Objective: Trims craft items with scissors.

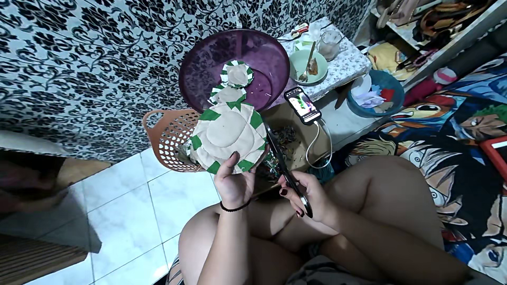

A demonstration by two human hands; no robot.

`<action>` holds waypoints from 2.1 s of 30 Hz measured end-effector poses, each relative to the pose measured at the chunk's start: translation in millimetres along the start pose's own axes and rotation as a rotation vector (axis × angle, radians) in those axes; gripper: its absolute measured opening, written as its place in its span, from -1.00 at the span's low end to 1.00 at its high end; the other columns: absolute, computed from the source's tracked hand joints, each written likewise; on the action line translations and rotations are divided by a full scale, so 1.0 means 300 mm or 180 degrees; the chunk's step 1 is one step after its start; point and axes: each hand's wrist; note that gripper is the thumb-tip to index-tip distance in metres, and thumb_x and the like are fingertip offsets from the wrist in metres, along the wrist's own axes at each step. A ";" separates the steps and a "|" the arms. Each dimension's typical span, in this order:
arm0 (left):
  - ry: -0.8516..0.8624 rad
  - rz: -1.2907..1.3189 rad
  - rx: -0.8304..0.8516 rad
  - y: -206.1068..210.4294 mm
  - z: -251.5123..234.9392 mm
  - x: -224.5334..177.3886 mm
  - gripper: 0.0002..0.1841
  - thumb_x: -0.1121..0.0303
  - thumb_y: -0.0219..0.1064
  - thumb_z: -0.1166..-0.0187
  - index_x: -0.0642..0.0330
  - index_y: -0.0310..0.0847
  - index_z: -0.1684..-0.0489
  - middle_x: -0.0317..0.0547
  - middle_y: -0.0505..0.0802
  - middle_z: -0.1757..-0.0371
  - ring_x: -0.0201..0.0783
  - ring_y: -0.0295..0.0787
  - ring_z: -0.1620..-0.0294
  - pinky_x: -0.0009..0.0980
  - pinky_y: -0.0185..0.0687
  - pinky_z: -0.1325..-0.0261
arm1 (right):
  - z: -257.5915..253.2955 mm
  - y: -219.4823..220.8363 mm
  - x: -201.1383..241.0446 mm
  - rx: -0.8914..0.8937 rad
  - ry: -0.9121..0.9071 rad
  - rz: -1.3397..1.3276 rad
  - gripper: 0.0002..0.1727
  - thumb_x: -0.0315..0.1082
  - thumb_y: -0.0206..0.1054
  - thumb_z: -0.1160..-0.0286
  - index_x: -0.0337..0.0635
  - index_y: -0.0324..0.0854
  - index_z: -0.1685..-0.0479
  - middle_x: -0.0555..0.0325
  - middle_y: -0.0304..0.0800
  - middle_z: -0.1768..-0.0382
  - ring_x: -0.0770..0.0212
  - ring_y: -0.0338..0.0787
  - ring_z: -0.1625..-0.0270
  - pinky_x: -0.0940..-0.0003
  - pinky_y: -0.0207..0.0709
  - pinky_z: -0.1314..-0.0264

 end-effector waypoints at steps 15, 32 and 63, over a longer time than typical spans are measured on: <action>0.0340 -0.0413 -0.0074 -0.037 -0.036 -0.064 -0.74 0.57 -0.04 -0.66 0.16 0.60 0.05 -0.06 0.89 0.17 -0.23 0.90 0.19 -0.26 0.87 0.13 | -0.002 0.002 -0.014 -0.0031 -0.0017 -0.0026 -0.73 -0.31 0.47 -0.50 -0.28 0.63 -0.02 0.36 0.64 0.44 0.60 0.49 0.70 0.67 0.50 0.64; 0.0537 -0.0687 -0.0092 -0.059 -0.044 -0.079 -0.74 0.58 0.00 -0.52 0.13 0.58 0.05 -0.10 0.89 0.17 -0.24 0.88 0.13 -0.21 0.84 0.04 | -0.006 -0.017 -0.037 0.0708 -0.0086 -0.0056 -0.38 0.05 0.42 -0.50 -0.34 0.50 -0.22 0.28 0.62 0.20 0.54 0.59 0.50 0.59 0.60 0.47; 0.0264 -0.1015 0.0319 -0.017 -0.008 -0.032 -0.71 0.64 0.06 -0.44 0.15 0.62 0.05 -0.15 0.92 0.19 -0.32 0.90 0.13 -0.28 0.84 -0.03 | -0.008 -0.010 0.001 -0.0158 0.0038 -0.0239 -0.75 -0.28 0.35 -0.59 -0.29 0.58 -0.02 0.34 0.57 0.48 0.55 0.49 0.70 0.63 0.50 0.66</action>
Point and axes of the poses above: each hand's wrist, its own z-axis away from the middle knuckle, its own y-axis out of the palm, x = y × z
